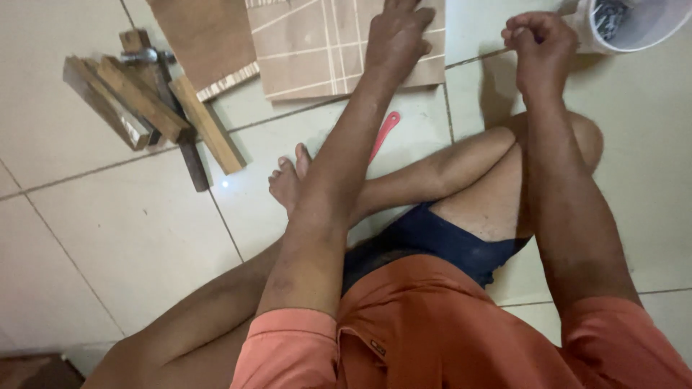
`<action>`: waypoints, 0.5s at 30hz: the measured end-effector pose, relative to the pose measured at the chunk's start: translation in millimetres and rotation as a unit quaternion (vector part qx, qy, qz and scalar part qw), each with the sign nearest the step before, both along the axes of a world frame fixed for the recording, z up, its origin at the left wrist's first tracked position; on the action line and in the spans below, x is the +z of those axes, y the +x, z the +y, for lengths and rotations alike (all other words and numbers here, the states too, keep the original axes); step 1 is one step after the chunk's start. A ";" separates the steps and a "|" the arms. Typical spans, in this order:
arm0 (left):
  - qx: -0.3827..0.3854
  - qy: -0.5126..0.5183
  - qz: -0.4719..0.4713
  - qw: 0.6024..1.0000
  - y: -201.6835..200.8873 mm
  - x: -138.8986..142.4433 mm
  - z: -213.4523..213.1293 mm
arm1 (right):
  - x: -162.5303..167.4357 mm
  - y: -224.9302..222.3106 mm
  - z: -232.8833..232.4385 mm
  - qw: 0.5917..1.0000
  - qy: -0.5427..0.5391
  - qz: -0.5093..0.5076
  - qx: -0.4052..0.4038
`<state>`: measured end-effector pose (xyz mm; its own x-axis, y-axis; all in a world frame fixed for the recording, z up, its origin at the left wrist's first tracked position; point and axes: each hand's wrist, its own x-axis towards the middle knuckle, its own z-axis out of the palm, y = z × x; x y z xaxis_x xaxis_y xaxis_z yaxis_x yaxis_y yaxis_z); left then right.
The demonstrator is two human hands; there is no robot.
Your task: The person sits on the floor sorting wooden strips and positioning them on a plywood panel, then uses a hammer to drive nails into the wood pieces, reaching into a bucket of nails and arranging the assembled boards.
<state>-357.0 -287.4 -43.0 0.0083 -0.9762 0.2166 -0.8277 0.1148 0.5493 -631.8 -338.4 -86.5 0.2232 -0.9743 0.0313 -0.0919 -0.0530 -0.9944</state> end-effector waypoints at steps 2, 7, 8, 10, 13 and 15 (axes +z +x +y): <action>0.006 0.061 -0.001 0.998 0.3 -4.8 -0.5 | 10.7 14.5 0.6 0.999 0.044 -0.027 0.000; 0.008 0.050 -0.017 0.999 0.1 -12.3 -1.0 | 19.5 47.4 -7.3 0.998 -0.024 0.057 -0.005; 0.007 0.042 -0.017 0.999 -0.2 -12.4 -0.8 | 16.8 52.1 -9.8 0.990 -0.116 0.074 0.013; 0.004 0.025 -0.016 1.000 0.3 -12.6 -0.3 | 8.9 59.4 -17.0 0.984 -0.163 0.067 0.025; -0.002 0.015 -0.014 1.000 0.3 -11.3 -0.4 | -1.5 65.5 -30.4 1.000 -0.018 -0.023 0.013; -0.005 0.030 -0.022 0.999 0.8 -8.8 -1.3 | -4.7 69.6 -39.1 0.990 0.092 -0.110 0.015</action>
<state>-356.2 -288.7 -51.8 -0.0099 -0.9874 0.1579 -0.8498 0.0916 0.5192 -562.2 -377.5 -91.2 0.2601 -0.9609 -0.0953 0.1259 0.1316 -0.9833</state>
